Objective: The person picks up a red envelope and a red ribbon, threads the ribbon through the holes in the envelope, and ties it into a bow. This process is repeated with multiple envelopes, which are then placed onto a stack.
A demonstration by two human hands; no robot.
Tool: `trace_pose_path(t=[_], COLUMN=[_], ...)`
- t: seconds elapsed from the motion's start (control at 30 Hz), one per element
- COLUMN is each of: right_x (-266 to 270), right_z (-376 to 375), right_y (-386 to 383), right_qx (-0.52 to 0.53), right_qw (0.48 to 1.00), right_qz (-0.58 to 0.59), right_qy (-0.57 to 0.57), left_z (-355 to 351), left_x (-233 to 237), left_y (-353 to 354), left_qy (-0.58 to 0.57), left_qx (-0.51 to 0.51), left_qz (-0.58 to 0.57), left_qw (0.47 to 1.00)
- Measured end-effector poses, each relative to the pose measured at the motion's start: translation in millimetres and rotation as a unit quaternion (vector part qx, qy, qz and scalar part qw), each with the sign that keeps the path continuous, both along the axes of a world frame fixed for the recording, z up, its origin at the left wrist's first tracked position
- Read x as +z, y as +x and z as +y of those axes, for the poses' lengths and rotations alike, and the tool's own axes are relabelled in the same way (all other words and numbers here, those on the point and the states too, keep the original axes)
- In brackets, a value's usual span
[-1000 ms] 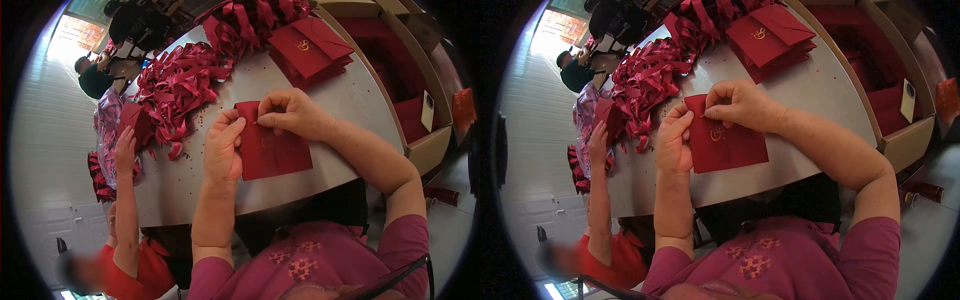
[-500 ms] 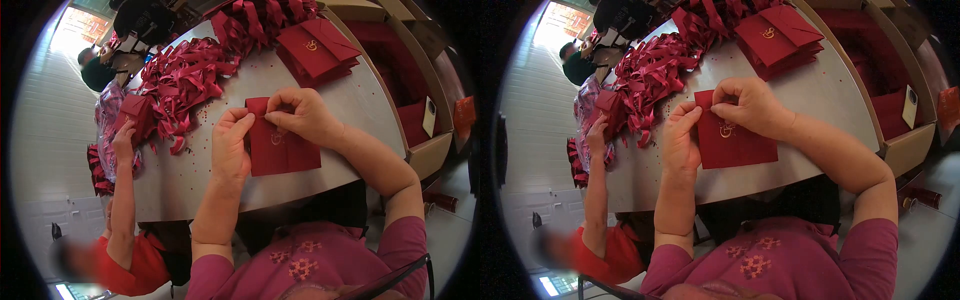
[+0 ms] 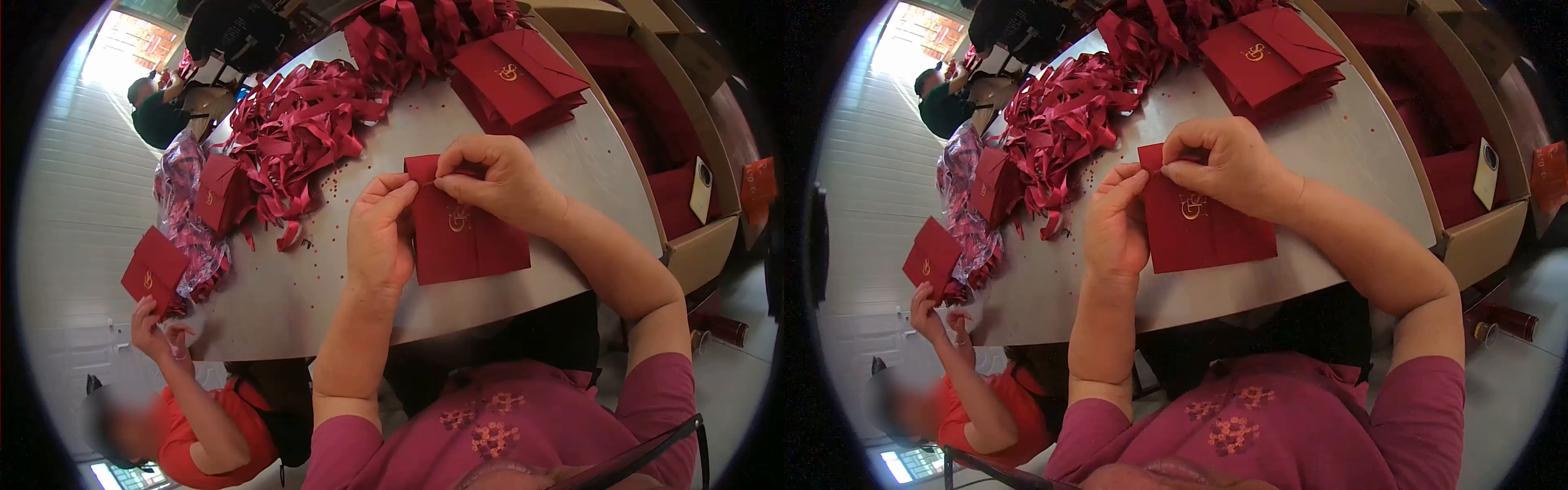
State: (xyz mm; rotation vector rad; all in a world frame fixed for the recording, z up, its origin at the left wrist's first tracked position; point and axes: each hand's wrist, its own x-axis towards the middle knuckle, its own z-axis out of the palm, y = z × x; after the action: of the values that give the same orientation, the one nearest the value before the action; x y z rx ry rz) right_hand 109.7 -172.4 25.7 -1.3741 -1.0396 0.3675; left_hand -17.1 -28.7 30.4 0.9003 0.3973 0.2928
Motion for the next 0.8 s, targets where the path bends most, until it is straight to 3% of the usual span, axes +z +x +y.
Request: trace_pose_path(t=[0.13, 0.2, 0.43, 0.57, 0.7, 0.73, 0.8], right_x=[-0.5, -0.7, -2.4, 2.8, -0.5, 0.6, 4.1], right_z=[-0.3, 0.5, 2.2, -1.9, 1.1, 0.4, -1.2], right_y=[1.4, 4.5, -1.9, -5.4, -4.3, -4.7, -5.8], right_qx=[-0.013, -0.043, -0.069, -0.031, -0.034, -0.034, -0.039], right_qw=[0.998, 0.975, 0.951, 0.927, 0.892, 0.892, 0.911], right_qz=[-0.054, -0.217, -0.301, -0.373, -0.450, -0.450, -0.409], right_qy=[-0.007, 0.004, 0.024, -0.002, 0.026, 0.026, -0.045], left_z=[-1.6, -4.2, -12.9, -14.1, -10.6, -5.3, 0.3], left_x=[-0.8, -0.5, -1.2, 0.3, -1.7, -1.1, -1.2], left_y=[0.4, 1.7, 2.1, 2.2, 3.1, 1.8, 1.1], left_qy=[0.026, 0.046, 0.210, 0.318, 0.275, 0.219, 0.162], left_qx=[0.011, 0.016, 0.071, 0.071, 0.064, 0.040, 0.016], left_qz=[0.011, 0.010, 0.002, 0.035, 0.009, 0.012, 0.013], left_qw=[1.000, 0.999, 0.975, 0.945, 0.959, 0.975, 0.987])
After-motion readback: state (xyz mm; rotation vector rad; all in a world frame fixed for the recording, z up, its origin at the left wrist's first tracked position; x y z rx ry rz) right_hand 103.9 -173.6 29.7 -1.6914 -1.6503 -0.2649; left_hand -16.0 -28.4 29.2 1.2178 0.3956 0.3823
